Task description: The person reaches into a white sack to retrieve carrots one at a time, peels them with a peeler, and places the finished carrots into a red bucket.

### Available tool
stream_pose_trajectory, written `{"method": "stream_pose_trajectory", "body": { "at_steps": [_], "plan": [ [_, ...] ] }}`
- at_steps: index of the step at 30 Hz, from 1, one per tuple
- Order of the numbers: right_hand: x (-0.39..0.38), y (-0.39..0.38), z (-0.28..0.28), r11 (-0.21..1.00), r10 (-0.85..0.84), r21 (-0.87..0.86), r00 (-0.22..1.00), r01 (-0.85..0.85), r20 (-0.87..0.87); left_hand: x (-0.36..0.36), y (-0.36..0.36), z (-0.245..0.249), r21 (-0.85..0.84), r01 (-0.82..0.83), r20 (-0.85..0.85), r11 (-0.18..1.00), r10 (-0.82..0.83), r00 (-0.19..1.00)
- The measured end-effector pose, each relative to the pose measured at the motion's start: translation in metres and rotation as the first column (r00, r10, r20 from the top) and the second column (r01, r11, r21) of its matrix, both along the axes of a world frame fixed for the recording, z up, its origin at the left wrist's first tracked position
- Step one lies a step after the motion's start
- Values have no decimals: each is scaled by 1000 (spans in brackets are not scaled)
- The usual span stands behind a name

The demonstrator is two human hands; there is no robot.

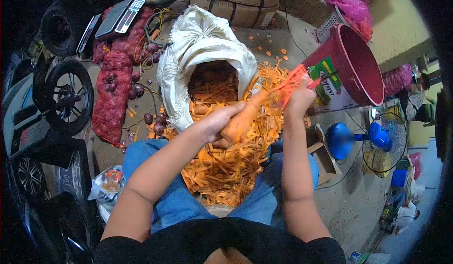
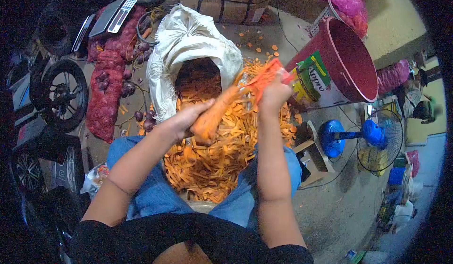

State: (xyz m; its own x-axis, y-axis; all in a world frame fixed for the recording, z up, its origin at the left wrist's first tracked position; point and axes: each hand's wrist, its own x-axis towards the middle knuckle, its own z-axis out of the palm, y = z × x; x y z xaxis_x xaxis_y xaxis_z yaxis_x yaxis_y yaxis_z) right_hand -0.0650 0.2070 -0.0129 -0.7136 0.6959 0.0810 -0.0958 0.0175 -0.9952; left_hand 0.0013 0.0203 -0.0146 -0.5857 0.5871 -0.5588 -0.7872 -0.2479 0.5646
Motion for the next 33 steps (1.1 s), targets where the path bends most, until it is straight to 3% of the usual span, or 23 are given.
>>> {"method": "stream_pose_trajectory", "body": {
  "at_steps": [2,4,6,8,10,12,15,17,18,20,21,22,23,25,26,27,28,29,30,32,33],
  "plan": [
    [22,-42,23,986,163,10,971,-164,-175,-5,1,-2,85,-119,99,989,110,989],
    [40,-66,24,922,274,313,956,-230,-104,-7,5,-9,84,-195,86,977,187,978],
    [45,-74,10,902,351,286,935,-323,-50,-8,7,-10,83,-266,74,960,260,963],
    [43,-72,1,876,425,248,905,-413,3,-6,5,-4,-49,-145,-53,988,142,988],
    [31,-56,2,890,262,382,965,-249,17,-3,4,4,-191,-38,-163,981,6,987],
    [8,-26,8,946,27,324,999,-15,-32,5,7,13,-198,-2,-123,980,-22,992],
    [-8,12,-10,951,-115,290,993,108,6,8,5,8,-92,-12,-58,996,6,998],
    [-5,7,-2,993,-48,-109,996,55,70,1,0,11,-85,-54,-22,995,53,998],
    [3,-10,6,984,38,-172,996,-52,-82,-3,0,1,-45,-121,3,992,122,993],
    [21,-41,9,960,280,59,933,-273,-229,-8,-1,-12,40,-141,12,989,141,990],
    [35,-55,14,931,350,148,932,-335,-89,-10,0,-14,120,-160,23,980,158,987],
    [45,-65,18,887,401,225,914,-403,56,-6,6,6,32,-218,61,975,216,974],
    [45,-68,14,888,400,225,915,-402,55,-6,8,2,32,-217,61,976,215,975],
    [45,-73,7,863,360,374,933,-339,15,-5,9,-14,-1,-207,-81,978,207,975],
    [45,-70,9,863,373,357,928,-357,25,-8,6,-21,7,-156,-103,988,156,982],
    [36,-62,4,886,305,392,949,-249,-87,-6,5,-13,7,-157,-100,988,156,983],
    [21,-49,-3,900,235,416,951,-134,-202,-3,3,3,-61,-35,-97,998,29,995],
    [7,-27,-7,900,103,434,983,-28,-150,1,3,11,-127,87,-86,988,-98,991],
    [-4,-6,-9,886,-34,457,994,76,-101,6,6,8,-108,63,-46,992,-68,997],
    [-8,18,-3,966,-163,214,985,147,56,9,4,10,-69,23,-30,997,-25,999],
    [-2,11,7,966,-164,211,985,149,54,8,3,13,-27,-22,-18,999,22,1000]
  ]
}}
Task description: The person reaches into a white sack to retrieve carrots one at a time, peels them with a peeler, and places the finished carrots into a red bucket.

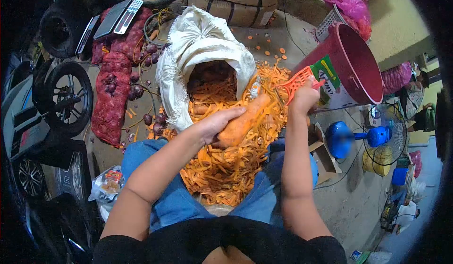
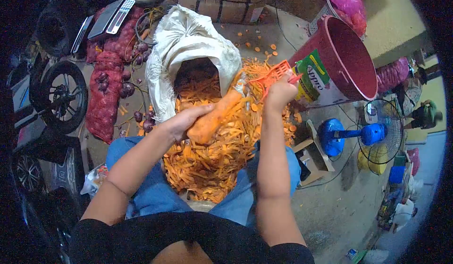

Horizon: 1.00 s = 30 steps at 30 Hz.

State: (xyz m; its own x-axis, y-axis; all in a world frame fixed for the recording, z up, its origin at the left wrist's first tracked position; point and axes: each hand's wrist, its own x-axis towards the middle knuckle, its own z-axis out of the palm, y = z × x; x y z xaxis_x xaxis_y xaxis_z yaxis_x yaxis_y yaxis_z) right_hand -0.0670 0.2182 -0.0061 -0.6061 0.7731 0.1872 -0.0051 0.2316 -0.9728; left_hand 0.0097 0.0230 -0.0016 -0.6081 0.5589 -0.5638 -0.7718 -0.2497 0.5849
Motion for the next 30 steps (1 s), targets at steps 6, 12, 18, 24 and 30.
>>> {"method": "stream_pose_trajectory", "body": {
  "at_steps": [6,12,18,24,30],
  "plan": [
    [54,-84,16,835,550,72,829,-546,-97,-17,-4,-13,100,-85,18,991,83,996],
    [38,-72,8,888,437,189,897,-419,-65,-18,2,-19,2,-15,-159,1000,15,987],
    [-10,15,-24,999,32,-35,999,-32,-18,2,2,-1,29,51,-78,998,-48,996],
    [12,-22,16,947,157,-245,963,-209,-218,-2,-7,-12,144,109,131,984,-128,983],
    [9,-17,16,845,140,-472,955,-252,-260,-9,-1,-27,305,19,123,952,-60,991]
  ]
}}
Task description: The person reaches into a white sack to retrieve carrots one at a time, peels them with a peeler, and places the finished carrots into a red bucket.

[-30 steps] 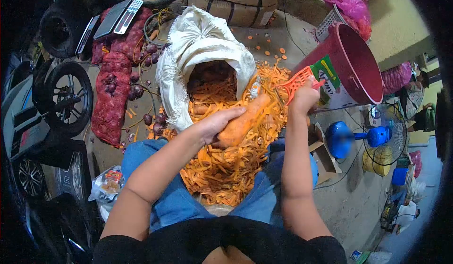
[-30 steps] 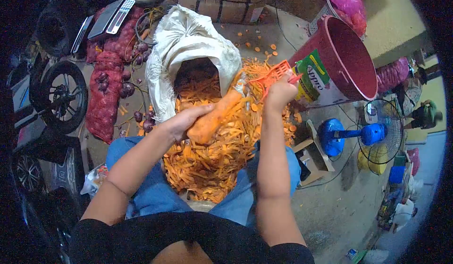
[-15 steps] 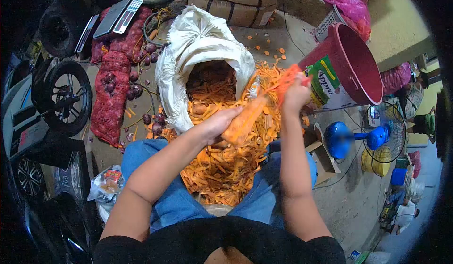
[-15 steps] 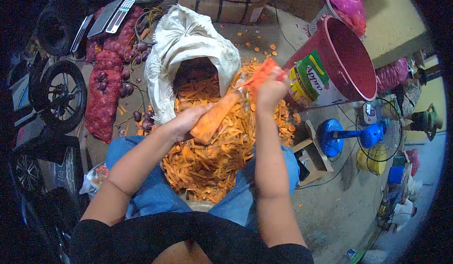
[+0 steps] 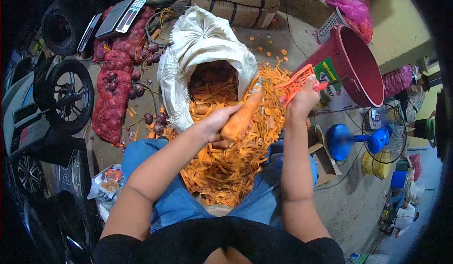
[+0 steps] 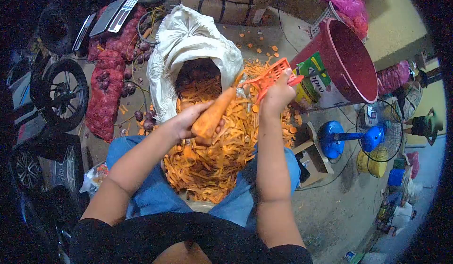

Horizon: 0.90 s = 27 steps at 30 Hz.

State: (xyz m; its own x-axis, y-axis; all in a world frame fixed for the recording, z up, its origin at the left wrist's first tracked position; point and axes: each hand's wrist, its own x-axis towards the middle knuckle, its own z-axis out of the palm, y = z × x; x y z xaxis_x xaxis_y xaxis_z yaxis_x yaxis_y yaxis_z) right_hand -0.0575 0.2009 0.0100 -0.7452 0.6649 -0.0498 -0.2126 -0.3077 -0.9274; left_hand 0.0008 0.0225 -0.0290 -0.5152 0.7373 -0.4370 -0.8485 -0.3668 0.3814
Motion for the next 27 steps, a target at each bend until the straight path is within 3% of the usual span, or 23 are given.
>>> {"method": "stream_pose_trajectory", "body": {
  "at_steps": [1,3,5,8,10,15,18,24,27],
  "plan": [
    [4,-9,1,1000,-2,-1,1000,2,2,-2,0,7,-59,-50,4,997,51,999],
    [12,-32,1,981,194,22,974,-193,-120,-8,-1,4,-120,-111,-18,987,110,994],
    [24,-46,-9,881,236,379,958,-283,164,-10,1,6,-102,-148,-7,984,148,989],
    [30,-57,-20,810,387,415,910,-414,151,-10,7,7,-61,-200,14,978,201,979],
    [31,-59,-20,824,399,383,907,-418,133,-9,9,9,-68,-270,63,960,274,960],
    [34,-66,-22,852,409,317,908,-417,94,-7,11,4,-122,-271,17,955,275,961],
    [31,-63,-29,817,341,464,936,-342,89,-8,8,7,-190,-241,-54,952,235,970],
    [31,-63,-16,840,370,365,916,-401,156,-9,7,15,-197,-234,-101,952,218,971],
    [31,-62,-14,842,435,332,899,-425,48,-8,10,18,-218,-254,-105,942,237,966]
  ]
}}
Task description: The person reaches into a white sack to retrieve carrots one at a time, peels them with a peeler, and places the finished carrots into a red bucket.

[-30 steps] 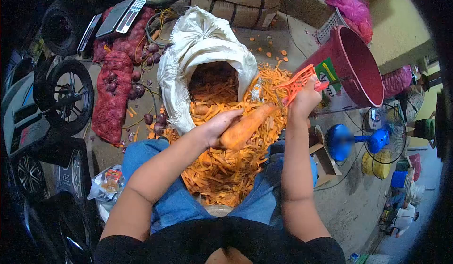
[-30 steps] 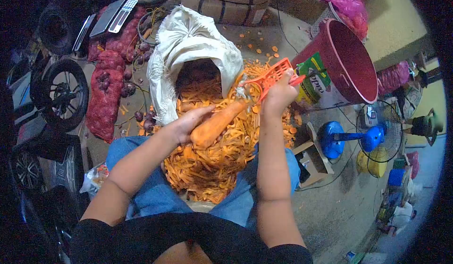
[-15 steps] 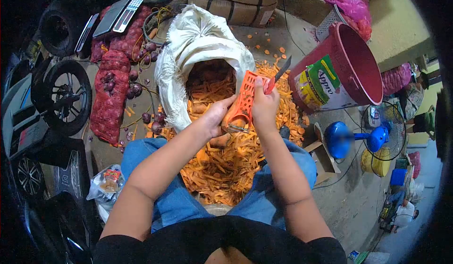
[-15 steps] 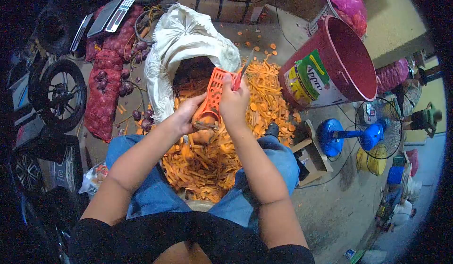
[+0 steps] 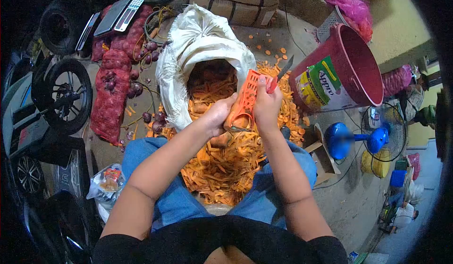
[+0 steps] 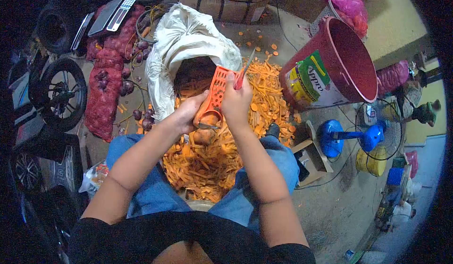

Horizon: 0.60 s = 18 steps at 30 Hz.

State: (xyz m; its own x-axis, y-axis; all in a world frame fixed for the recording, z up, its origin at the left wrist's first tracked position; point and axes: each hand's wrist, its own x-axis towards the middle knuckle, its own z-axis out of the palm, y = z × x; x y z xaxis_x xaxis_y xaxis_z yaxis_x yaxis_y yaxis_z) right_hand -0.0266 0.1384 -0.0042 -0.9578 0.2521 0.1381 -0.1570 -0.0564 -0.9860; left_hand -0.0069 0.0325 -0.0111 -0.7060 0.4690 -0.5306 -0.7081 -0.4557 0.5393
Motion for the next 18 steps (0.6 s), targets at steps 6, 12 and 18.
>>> {"method": "stream_pose_trajectory", "body": {
  "at_steps": [6,12,18],
  "plan": [
    [-43,70,-9,864,-504,143,831,484,236,24,-5,15,-250,272,-154,929,-316,936],
    [-28,32,-10,940,-335,-58,942,336,33,4,-15,2,-74,57,-3,996,-58,998],
    [2,-11,-10,989,-8,147,1000,9,-2,1,-7,-12,66,-115,19,991,114,993]
  ]
}}
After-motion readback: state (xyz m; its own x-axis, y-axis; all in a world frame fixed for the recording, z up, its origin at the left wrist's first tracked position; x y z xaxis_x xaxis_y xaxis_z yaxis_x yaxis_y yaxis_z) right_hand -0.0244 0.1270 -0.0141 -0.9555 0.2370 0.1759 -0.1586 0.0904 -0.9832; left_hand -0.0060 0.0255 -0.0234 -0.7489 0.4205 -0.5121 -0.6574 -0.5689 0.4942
